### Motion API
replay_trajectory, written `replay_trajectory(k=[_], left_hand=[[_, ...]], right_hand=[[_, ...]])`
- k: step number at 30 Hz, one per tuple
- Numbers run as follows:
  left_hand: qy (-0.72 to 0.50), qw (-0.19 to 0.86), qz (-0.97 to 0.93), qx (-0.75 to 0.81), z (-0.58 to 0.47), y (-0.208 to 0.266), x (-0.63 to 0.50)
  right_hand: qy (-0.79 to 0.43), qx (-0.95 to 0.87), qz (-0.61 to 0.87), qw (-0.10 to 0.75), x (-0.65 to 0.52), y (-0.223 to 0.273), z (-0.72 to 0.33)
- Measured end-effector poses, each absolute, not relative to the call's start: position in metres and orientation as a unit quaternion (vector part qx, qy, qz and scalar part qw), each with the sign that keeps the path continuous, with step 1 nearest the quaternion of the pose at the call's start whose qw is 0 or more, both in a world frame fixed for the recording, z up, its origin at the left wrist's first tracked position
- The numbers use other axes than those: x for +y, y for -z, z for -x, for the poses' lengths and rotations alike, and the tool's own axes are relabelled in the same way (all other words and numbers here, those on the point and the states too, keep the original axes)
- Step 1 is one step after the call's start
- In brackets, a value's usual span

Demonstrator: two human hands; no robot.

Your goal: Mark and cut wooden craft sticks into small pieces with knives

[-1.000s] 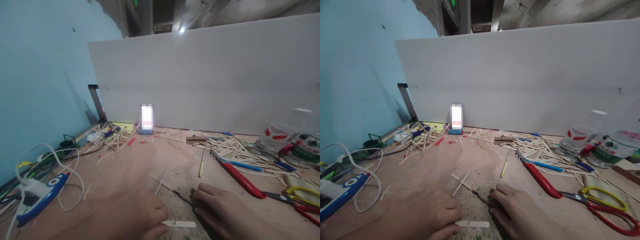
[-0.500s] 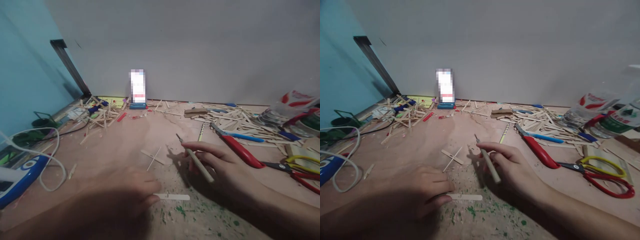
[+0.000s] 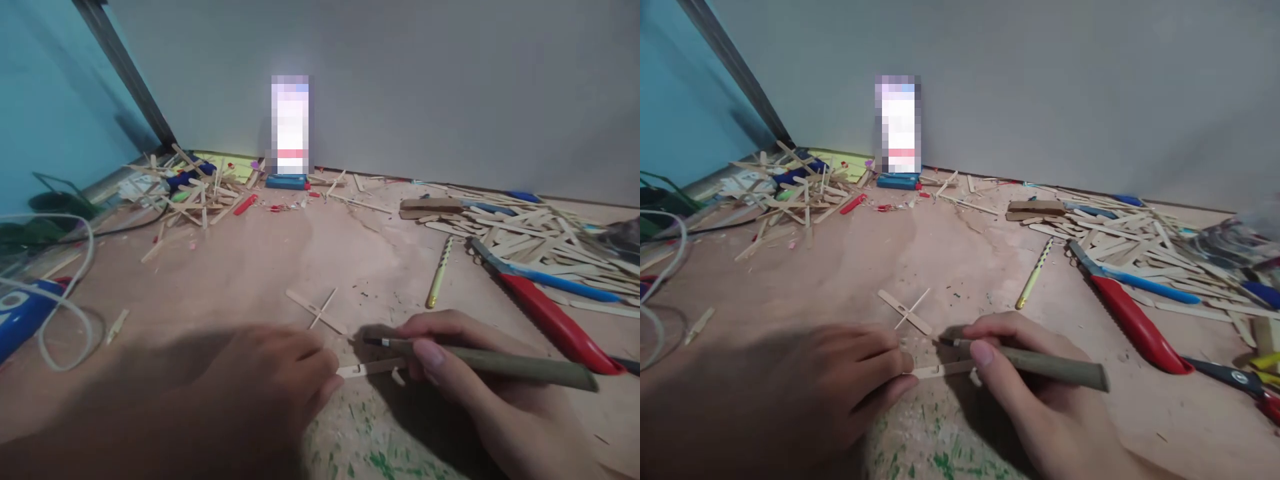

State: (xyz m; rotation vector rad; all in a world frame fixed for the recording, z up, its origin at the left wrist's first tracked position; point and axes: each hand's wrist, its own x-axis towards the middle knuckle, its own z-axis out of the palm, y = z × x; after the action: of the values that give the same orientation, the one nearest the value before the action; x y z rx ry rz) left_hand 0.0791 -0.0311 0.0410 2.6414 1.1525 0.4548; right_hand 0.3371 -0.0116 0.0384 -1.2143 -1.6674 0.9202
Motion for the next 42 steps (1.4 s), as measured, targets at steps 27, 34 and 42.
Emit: replay_trajectory(k=[27,34,42], left_hand=[[-0.214,0.041,-0.937,0.273,-0.078,-0.030,0.000],[-0.222,0.041,-0.936,0.271,-0.078,-0.030,0.000],[-0.220,0.059,-0.929,0.290,-0.078,-0.027,0.001]], right_hand=[[-0.416,-0.716,0.426,0.365,0.000,-0.045,-0.324],[-0.442,-0.736,0.384,0.340,0.000,-0.039,-0.328],[-0.398,-0.749,0.391,0.357,-0.001,-0.040,-0.326]])
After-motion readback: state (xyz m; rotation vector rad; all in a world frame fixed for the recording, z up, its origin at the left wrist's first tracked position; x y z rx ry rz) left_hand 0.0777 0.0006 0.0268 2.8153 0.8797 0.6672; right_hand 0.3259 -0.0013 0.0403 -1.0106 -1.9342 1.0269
